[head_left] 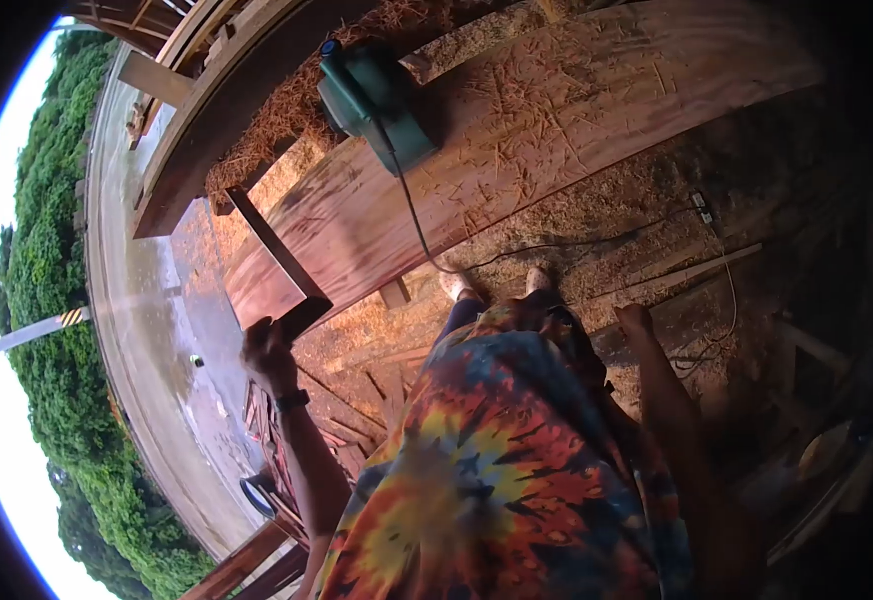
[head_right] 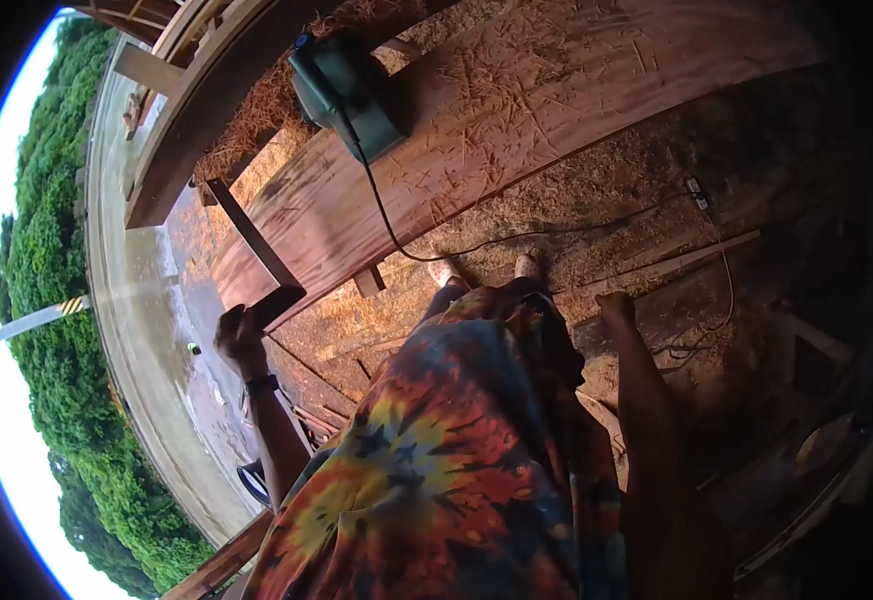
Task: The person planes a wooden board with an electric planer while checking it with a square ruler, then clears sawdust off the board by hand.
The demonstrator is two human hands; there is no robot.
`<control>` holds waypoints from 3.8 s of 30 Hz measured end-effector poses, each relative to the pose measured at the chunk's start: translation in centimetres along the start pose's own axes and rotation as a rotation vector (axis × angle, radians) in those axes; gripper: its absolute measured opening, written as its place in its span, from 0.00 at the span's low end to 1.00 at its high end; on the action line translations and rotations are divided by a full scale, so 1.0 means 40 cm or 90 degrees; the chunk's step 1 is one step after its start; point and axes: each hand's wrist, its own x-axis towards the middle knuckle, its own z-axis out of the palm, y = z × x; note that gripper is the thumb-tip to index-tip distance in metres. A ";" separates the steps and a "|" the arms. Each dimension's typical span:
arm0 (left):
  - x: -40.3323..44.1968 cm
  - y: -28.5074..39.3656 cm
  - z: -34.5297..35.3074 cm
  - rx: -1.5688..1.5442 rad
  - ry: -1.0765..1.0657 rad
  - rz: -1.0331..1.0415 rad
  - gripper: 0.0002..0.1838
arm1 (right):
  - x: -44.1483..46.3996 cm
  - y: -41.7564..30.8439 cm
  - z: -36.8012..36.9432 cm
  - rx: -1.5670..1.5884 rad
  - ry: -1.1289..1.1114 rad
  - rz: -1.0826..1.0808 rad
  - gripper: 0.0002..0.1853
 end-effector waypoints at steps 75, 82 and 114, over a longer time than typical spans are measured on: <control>0.343 0.342 0.516 -0.194 -0.232 0.266 0.13 | -0.524 -0.414 -0.049 0.482 -0.150 -0.599 0.06; 0.171 0.328 0.489 -0.198 -0.241 0.138 0.14 | -0.319 -0.525 -0.311 0.577 -0.190 -0.555 0.05; -0.346 0.814 0.484 -0.364 -0.617 -0.305 0.37 | -0.448 -0.699 -0.399 0.291 -0.287 -0.877 0.05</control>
